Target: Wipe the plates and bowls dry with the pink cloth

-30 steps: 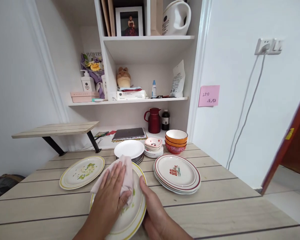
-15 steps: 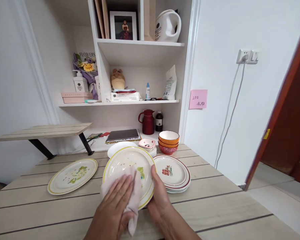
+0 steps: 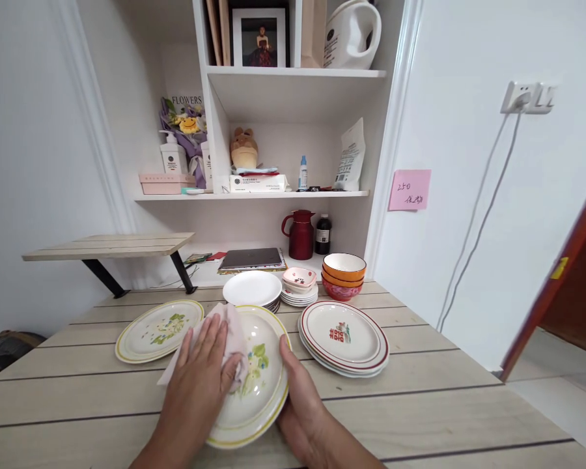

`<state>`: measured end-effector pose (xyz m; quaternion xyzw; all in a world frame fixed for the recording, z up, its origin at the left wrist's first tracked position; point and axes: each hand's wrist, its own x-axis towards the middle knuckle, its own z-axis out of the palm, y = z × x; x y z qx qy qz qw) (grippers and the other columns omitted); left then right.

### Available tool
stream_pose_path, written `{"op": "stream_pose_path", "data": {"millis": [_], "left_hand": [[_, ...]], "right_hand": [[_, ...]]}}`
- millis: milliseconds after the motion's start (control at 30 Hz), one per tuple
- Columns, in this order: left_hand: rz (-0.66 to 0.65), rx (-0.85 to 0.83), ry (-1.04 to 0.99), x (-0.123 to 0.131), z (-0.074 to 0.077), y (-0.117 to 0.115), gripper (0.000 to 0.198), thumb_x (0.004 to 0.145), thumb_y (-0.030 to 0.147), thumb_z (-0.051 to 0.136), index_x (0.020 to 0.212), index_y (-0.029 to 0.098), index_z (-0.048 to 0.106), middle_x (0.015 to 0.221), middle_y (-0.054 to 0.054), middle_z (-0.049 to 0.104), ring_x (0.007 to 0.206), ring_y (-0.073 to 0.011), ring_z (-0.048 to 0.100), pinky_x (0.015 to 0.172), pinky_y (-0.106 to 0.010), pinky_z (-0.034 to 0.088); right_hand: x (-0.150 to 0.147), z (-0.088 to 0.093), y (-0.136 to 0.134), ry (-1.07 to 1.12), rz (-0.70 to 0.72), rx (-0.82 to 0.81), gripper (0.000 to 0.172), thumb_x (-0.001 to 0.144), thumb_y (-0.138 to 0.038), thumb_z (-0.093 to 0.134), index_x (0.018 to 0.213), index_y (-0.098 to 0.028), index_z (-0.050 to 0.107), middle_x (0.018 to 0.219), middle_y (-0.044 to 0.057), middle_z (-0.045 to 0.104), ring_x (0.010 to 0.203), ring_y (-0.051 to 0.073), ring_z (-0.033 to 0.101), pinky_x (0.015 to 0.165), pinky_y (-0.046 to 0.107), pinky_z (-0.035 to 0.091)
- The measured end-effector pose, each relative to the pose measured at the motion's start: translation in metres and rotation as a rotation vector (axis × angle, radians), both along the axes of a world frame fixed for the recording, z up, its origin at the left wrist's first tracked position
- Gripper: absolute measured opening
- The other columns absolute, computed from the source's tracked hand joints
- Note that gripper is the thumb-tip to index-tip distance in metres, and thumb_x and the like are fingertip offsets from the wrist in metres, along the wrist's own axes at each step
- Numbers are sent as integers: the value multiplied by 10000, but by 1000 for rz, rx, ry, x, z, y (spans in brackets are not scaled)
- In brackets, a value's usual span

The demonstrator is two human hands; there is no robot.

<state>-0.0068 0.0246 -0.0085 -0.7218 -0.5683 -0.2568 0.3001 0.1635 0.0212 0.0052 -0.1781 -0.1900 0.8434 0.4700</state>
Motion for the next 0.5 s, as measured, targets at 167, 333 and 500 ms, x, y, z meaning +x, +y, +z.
{"op": "stream_pose_path", "data": {"millis": [167, 333, 500], "left_hand": [[-151, 73, 50, 11, -5, -7, 578, 972, 434, 410, 1424, 73, 431, 1468, -171, 485, 1377, -292, 432, 1119, -485, 362], [-446, 6, 117, 35, 2, -22, 666, 977, 426, 444, 1537, 154, 207, 1542, -75, 393, 1430, -219, 353, 1128, -407, 373], [-455, -161, 50, 31, 10, -16, 609, 994, 379, 405, 1545, 246, 184, 1570, -19, 336, 1449, -198, 314, 1172, -432, 327]], "right_hand": [[21, 10, 15, -19, -249, -55, 599, 949, -533, 473, 1382, -124, 534, 1209, 139, 709, 1189, 266, 626, 1081, 453, 410], [28, 11, 11, -2, -223, -40, 611, 925, -572, 493, 1295, -102, 614, 1172, 144, 725, 1169, 274, 638, 1088, 436, 405], [6, -1, -3, -28, -52, -14, 575, 904, -554, 551, 1287, -133, 627, 1170, 138, 727, 1182, 274, 630, 1099, 450, 387]]}}
